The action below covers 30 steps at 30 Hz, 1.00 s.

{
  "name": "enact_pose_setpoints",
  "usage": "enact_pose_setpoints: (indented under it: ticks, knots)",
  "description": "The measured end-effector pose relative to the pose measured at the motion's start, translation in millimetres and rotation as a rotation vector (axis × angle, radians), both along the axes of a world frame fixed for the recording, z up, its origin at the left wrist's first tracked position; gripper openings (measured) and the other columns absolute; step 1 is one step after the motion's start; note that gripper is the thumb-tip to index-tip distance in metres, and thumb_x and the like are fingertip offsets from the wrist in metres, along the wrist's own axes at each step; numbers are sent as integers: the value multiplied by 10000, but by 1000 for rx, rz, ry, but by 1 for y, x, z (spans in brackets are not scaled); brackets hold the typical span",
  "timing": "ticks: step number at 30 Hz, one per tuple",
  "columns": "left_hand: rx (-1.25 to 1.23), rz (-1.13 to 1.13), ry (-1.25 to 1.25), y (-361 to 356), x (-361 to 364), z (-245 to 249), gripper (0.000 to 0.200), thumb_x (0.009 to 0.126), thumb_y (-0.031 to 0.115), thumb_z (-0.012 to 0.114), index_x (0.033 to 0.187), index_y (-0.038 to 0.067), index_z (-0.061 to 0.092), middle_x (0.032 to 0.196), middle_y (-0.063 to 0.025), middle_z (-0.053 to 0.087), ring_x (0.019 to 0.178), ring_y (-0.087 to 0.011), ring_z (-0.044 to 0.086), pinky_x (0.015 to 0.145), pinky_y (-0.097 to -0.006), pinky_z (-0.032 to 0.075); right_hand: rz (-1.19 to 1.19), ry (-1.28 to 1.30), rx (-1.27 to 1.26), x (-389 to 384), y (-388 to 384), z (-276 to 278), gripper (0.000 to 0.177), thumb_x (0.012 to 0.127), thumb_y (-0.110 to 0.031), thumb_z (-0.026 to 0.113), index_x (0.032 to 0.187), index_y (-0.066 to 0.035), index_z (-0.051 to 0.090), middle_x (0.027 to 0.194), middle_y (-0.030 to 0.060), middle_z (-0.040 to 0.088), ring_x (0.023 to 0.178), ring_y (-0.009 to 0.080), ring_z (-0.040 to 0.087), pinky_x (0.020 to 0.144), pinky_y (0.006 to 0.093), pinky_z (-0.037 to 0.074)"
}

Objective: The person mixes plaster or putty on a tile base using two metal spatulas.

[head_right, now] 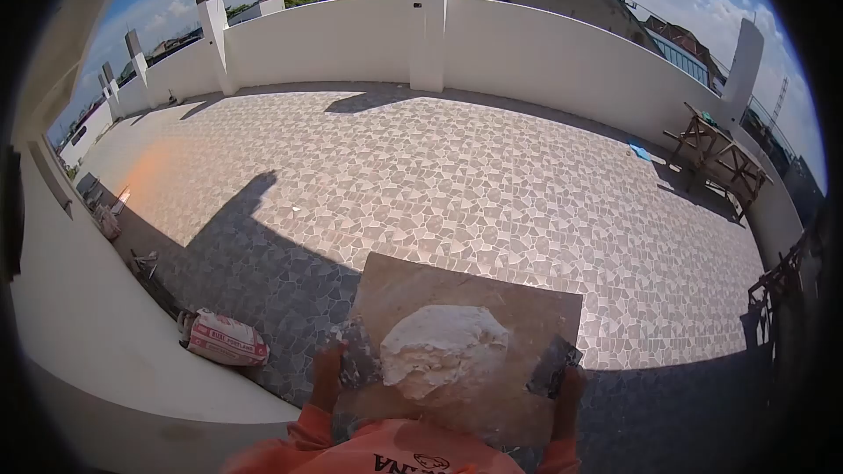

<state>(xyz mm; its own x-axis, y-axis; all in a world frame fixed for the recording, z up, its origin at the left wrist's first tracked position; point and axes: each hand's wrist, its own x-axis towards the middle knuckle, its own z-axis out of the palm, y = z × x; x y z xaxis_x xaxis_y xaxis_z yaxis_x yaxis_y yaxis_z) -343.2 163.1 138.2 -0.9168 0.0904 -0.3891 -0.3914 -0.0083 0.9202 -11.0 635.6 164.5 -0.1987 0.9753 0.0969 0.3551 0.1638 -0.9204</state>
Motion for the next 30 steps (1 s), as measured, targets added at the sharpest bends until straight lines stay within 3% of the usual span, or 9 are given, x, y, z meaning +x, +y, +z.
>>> enact_pose_setpoints:
  ticks: [2, 6, 9, 12, 15, 18, 21, 24, 30]
  knots:
    - [86, 119, -21, 24, -40, 23, 484, 781, 369, 736, 915, -91, 669, 800, -98, 652, 694, -185, 569, 652, -364, 467, 77, 248, -97, -62, 6, 42, 177, 792, -174, 547, 703, -25, 585, 620, 16, 524, 541, 125, 464, 502, 342, 366]
    - [93, 159, 3, 40, -124, 20, 338, 790, 213, 753, 968, -58, 653, 861, -81, 652, 735, -194, 629, 638, -358, 502, 168, 254, -226, -176, 26, 76, 208, 847, -220, 533, 665, -120, 529, 591, -19, 491, 496, 85, 472, 449, 273, 375]
    - [113, 309, -5, 55, -166, 29, 521, 777, 397, 740, 871, -112, 678, 762, -184, 678, 714, -210, 610, 665, -393, 467, 229, 266, -302, -273, 49, 87, 137, 794, -140, 538, 663, -100, 531, 622, -42, 468, 536, 82, 442, 501, 280, 357]
    - [-131, 356, 16, 65, -211, 22, 542, 785, 402, 741, 895, -125, 674, 823, -233, 689, 747, -231, 634, 680, -413, 473, 343, 213, -334, -368, 92, 74, 125, 796, -136, 529, 679, -90, 533, 628, -39, 470, 545, 83, 443, 513, 280, 362]
    - [-242, 492, 4, 76, -272, -34, 541, 811, 400, 725, 895, -132, 670, 812, -242, 683, 757, -246, 638, 696, -419, 469, 508, 128, -264, -498, 135, 49, 130, 816, -159, 528, 703, -94, 527, 623, -29, 479, 525, 88, 451, 490, 279, 367]
    - [-291, 545, 22, 91, -324, 1, 448, 843, 316, 697, 916, -126, 671, 826, -201, 685, 776, -254, 636, 727, -402, 471, 669, 90, -206, -635, 150, 64, 141, 838, -184, 524, 724, -101, 522, 618, -23, 490, 498, 94, 456, 461, 280, 369]
    - [142, 869, -49, 100, -368, 24, 347, 851, 220, 674, 942, -115, 668, 838, -139, 673, 786, -250, 630, 736, -376, 468, 796, 14, -305, -755, 128, 99, 117, 815, -136, 498, 716, -79, 527, 631, -32, 464, 549, 83, 422, 509, 287, 334]
    - [320, 1014, -73, 103, -392, 76, 288, 841, 160, 664, 953, -106, 663, 853, -100, 655, 792, -234, 622, 722, -365, 467, 920, -33, -340, -858, 116, 103, 116, 815, -134, 501, 713, -80, 517, 625, -32, 453, 543, 82, 417, 503, 282, 330]
    - [52, 1089, -256, 71, -486, 39, 359, 832, 194, 683, 1038, -98, 647, 896, -111, 660, 795, -229, 623, 726, -374, 483, 1078, -136, -382, -1044, 64, 61, 111, 810, -149, 501, 726, -86, 536, 585, 0, 479, 469, 116, 461, 434, 295, 374]
